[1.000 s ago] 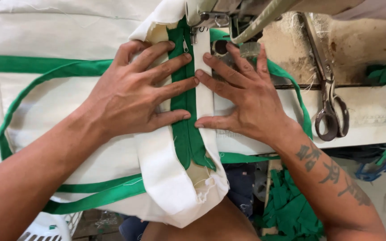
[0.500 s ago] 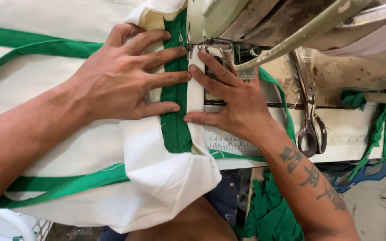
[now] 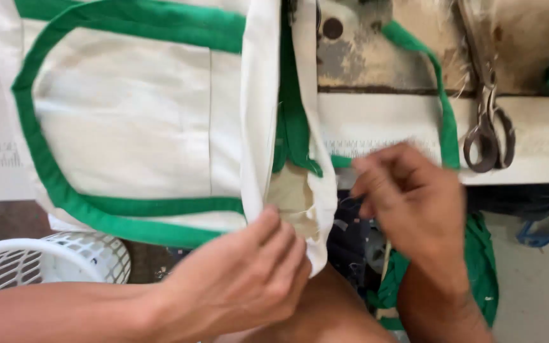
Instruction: Sewing a green zipper onto a white canvas tote bag using an industrial sewing machine
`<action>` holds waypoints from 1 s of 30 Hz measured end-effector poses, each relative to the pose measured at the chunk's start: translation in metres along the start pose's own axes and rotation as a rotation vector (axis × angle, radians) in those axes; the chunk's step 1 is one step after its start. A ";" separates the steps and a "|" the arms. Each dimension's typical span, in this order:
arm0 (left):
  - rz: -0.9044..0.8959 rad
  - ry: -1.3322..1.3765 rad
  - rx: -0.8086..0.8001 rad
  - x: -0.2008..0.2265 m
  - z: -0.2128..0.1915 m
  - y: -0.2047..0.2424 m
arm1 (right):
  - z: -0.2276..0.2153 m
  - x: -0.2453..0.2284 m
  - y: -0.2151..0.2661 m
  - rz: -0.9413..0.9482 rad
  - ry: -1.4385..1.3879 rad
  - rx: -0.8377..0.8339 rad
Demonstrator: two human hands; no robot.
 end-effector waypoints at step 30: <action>-0.334 -0.141 -0.214 -0.040 0.041 -0.018 | 0.046 0.025 0.075 -0.342 0.682 -0.154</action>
Point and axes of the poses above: each hand's wrist, its own y-axis away from the middle knuckle, its own z-axis out of the palm, x = y × z, the point moved 3 cm from there along -y, towards the middle knuckle, and after that the axes turned 10 degrees about -z, right-handed, at the moved point
